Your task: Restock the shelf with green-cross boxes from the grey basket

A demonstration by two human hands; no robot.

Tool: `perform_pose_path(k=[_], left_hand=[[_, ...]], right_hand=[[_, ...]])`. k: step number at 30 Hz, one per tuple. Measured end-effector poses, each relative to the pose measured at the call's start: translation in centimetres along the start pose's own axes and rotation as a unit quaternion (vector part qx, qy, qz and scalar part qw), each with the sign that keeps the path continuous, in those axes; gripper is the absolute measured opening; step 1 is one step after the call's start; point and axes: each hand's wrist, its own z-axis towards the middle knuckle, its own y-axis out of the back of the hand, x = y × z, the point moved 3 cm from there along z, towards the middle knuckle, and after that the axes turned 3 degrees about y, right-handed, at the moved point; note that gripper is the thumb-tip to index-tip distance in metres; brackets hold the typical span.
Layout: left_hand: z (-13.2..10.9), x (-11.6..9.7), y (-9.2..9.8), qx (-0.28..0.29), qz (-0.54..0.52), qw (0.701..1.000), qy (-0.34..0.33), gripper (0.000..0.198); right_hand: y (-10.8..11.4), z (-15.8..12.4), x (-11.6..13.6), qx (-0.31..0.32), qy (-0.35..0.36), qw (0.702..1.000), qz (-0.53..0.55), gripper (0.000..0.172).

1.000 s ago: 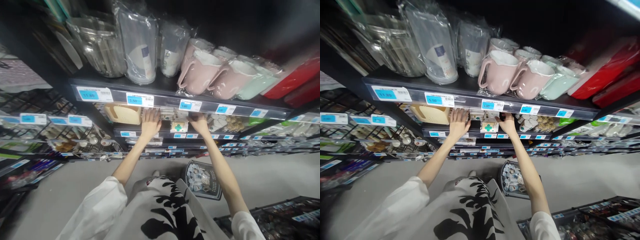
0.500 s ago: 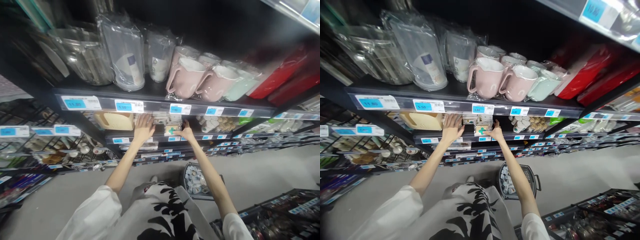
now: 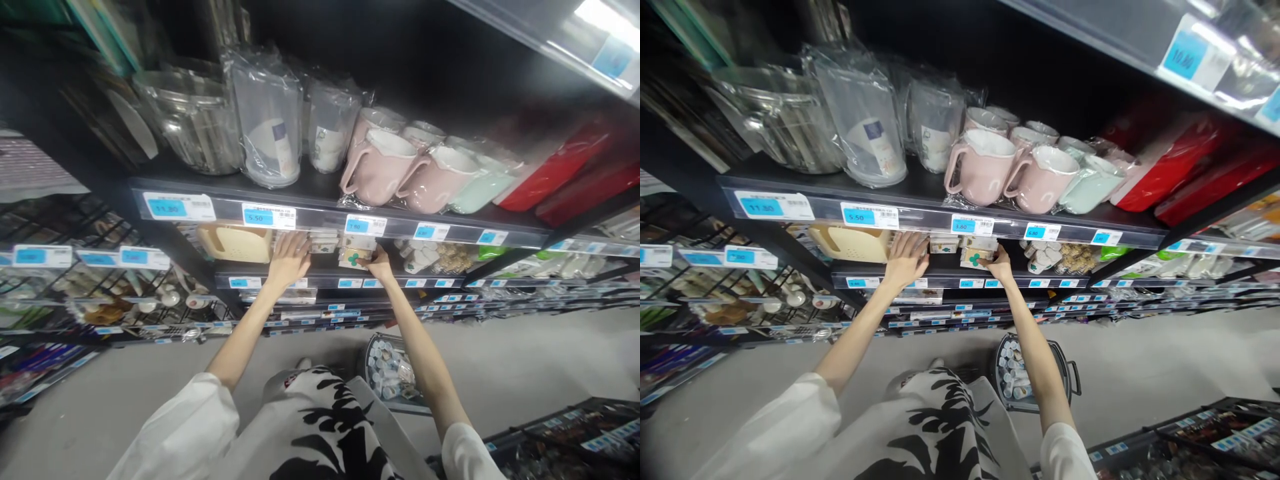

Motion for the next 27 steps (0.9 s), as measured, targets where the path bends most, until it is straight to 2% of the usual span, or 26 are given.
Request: perform_pose_path(k=[6, 11, 14, 20, 27], left_hand=[[-0.4, 0.4, -0.1, 0.004, -0.004, 1.000, -0.026, 0.049], [-0.5, 0.5, 0.3, 0.000, -0.009, 1.000, -0.011, 0.049], [-0.6, 0.3, 0.5, 0.000, -0.005, 1.000, -0.007, 0.049], [-0.4, 0.0, 0.4, 0.013, -0.006, 1.000, 0.003, 0.051], [-0.4, -0.2, 0.5, 0.019, -0.017, 1.000, 0.005, 0.056]], right_hand=[[0.4, 1.1, 0.8, 0.012, 0.029, 0.997, -0.077, 0.063], [0.0, 2.0, 1.1, -0.011, 0.068, 0.980, -0.185, 0.053], [-0.4, 2.4, 1.4, -0.009, 0.074, 0.974, -0.216, 0.053], [-1.2, 2.6, 2.1, 0.052, 0.028, 0.982, -0.178, 0.051], [-1.2, 1.6, 2.8, 0.044, 0.013, 0.990, -0.134, 0.061]])
